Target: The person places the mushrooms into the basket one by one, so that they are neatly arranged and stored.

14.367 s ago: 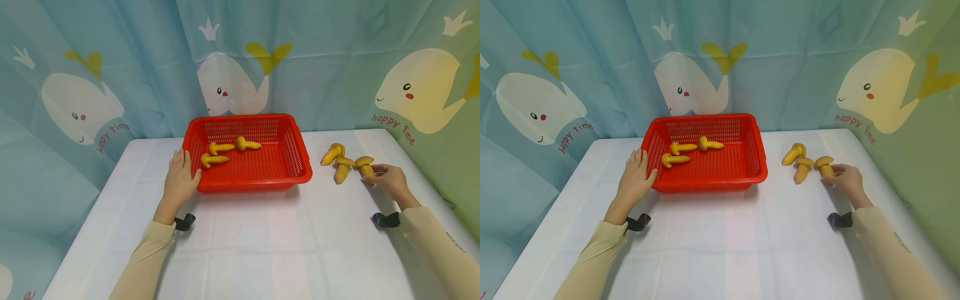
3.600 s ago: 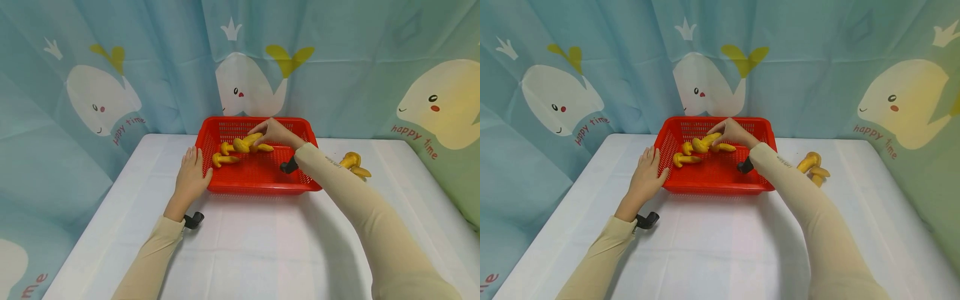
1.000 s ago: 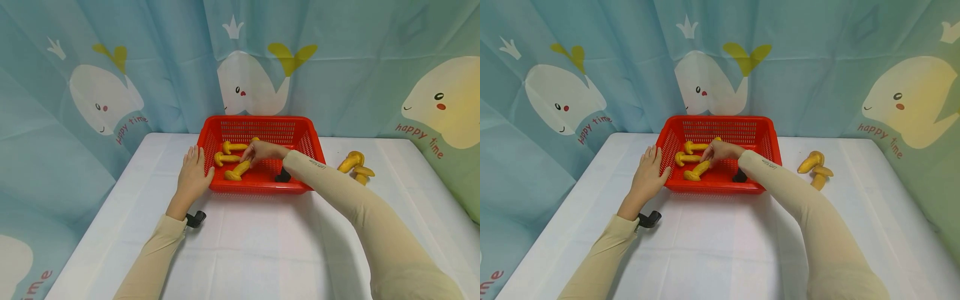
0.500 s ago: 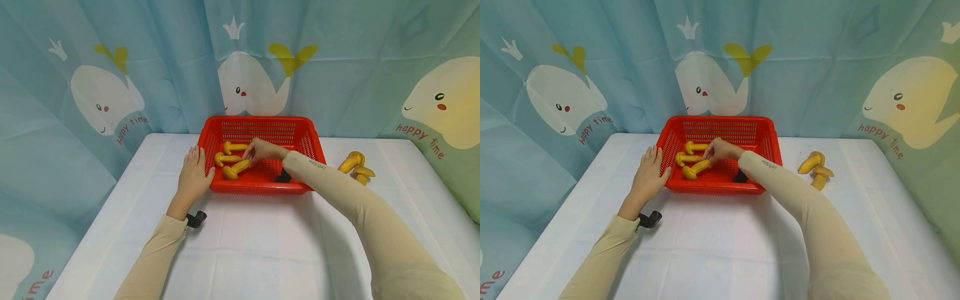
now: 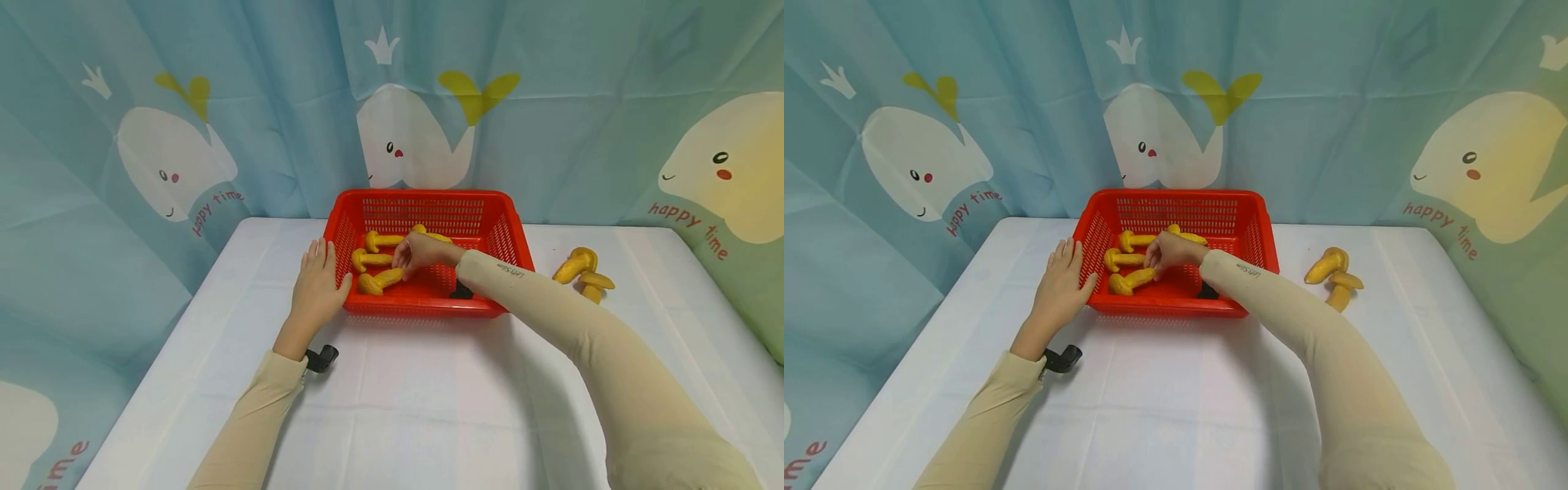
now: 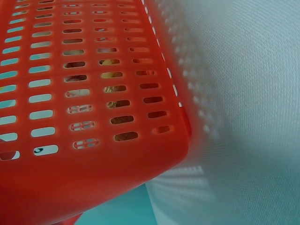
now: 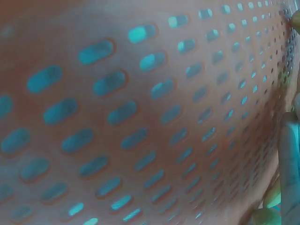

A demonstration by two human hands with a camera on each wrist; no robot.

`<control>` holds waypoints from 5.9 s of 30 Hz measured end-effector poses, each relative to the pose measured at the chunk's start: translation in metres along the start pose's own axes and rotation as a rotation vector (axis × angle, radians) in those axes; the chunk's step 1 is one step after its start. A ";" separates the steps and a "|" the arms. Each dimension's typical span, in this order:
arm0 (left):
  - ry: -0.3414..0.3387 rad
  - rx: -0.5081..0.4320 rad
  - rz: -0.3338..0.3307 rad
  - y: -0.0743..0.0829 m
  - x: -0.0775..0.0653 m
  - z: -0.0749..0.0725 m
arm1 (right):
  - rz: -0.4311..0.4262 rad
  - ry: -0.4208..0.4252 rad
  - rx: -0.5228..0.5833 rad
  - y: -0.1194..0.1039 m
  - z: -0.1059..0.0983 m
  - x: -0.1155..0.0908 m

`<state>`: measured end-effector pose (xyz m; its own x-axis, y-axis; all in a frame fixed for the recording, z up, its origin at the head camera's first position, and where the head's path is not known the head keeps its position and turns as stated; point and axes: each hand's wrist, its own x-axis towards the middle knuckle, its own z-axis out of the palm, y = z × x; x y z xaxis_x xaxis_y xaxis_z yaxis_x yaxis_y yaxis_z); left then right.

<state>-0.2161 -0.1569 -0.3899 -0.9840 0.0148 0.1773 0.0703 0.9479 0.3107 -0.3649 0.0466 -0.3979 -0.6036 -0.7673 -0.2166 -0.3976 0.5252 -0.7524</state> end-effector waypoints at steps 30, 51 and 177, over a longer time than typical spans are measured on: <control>0.013 0.007 0.009 0.000 0.000 0.001 | 0.139 -0.154 0.236 0.008 -0.020 -0.007; 0.009 0.000 0.011 -0.001 -0.001 0.002 | 0.011 -0.193 0.310 0.008 -0.052 -0.030; 0.014 -0.029 0.033 0.000 -0.001 0.001 | 0.583 1.053 0.233 0.138 -0.003 -0.286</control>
<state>-0.2154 -0.1567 -0.3913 -0.9787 0.0415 0.2009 0.1077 0.9375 0.3310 -0.2488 0.3399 -0.4377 -0.9566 0.2899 -0.0310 0.1871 0.5288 -0.8278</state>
